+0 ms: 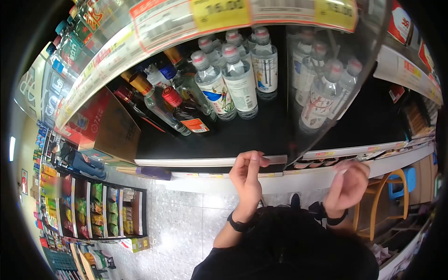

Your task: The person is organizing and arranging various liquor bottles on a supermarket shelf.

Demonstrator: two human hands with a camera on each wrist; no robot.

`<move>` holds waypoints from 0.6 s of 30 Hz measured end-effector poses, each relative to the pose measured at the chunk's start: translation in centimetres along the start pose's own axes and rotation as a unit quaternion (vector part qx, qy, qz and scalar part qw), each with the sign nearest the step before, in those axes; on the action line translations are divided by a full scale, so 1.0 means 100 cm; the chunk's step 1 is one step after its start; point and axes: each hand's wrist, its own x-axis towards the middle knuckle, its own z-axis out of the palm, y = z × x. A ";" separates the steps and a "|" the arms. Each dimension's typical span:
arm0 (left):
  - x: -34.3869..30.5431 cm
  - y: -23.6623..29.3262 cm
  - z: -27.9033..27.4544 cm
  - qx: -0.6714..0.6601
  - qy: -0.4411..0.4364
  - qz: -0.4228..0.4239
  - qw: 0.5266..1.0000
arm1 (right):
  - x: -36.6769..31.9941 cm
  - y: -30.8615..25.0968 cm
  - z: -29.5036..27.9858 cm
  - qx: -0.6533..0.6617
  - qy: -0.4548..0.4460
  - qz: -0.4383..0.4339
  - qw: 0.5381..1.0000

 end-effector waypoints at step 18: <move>0.068 0.002 -0.058 -0.028 -0.174 -0.032 0.984 | 0.039 0.061 0.188 -0.107 -0.218 0.201 0.949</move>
